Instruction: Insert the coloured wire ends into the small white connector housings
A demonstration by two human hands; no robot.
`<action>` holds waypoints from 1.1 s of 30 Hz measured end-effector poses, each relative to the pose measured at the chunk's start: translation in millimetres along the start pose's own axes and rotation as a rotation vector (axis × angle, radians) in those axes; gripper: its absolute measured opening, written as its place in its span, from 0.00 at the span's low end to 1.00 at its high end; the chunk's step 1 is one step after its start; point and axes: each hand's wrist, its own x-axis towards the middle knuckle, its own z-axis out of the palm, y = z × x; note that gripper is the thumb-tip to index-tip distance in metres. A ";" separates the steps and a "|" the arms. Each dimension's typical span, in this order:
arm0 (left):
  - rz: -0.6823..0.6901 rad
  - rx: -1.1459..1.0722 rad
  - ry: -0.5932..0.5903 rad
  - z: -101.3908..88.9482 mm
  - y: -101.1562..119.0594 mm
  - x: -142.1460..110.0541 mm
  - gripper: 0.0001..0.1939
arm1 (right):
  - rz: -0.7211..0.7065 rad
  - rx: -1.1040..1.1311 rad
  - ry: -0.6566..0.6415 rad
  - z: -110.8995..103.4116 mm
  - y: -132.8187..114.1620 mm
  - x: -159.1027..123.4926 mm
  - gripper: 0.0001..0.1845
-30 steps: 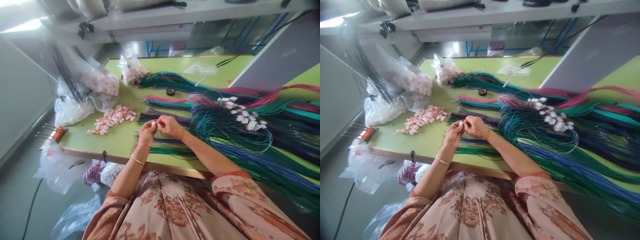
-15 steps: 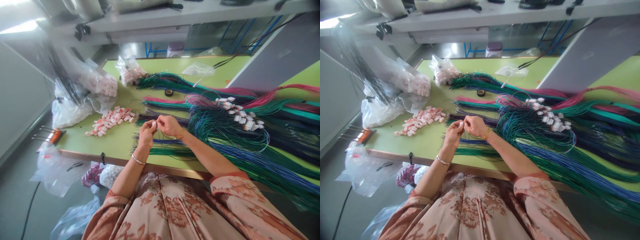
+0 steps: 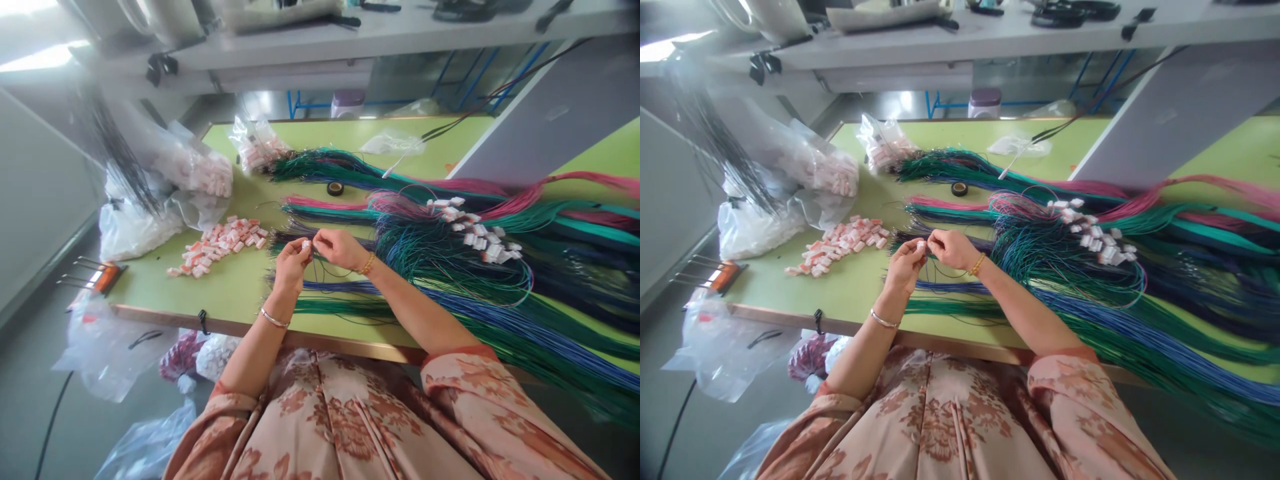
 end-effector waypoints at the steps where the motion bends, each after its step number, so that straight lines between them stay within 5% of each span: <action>1: -0.001 -0.016 -0.007 -0.1 0.2 2.2 0.15 | 0.000 0.009 0.029 -6.2 5.6 6.6 0.11; 5: -0.019 -0.066 -0.019 -2.5 -1.0 11.6 0.15 | 0.151 -0.172 0.168 -29.3 41.7 49.0 0.12; 12: -0.079 -0.083 -0.020 -11.1 -9.8 16.9 0.14 | 0.370 -0.593 -0.037 -22.3 89.1 101.2 0.12; 26: -0.125 -0.065 -0.059 -11.2 -11.9 11.0 0.16 | 0.442 -0.673 -0.096 -7.4 99.2 112.1 0.11; 33: -0.132 -0.064 -0.066 -12.4 -11.1 8.2 0.18 | 0.324 -0.700 -0.162 -14.1 95.9 111.7 0.13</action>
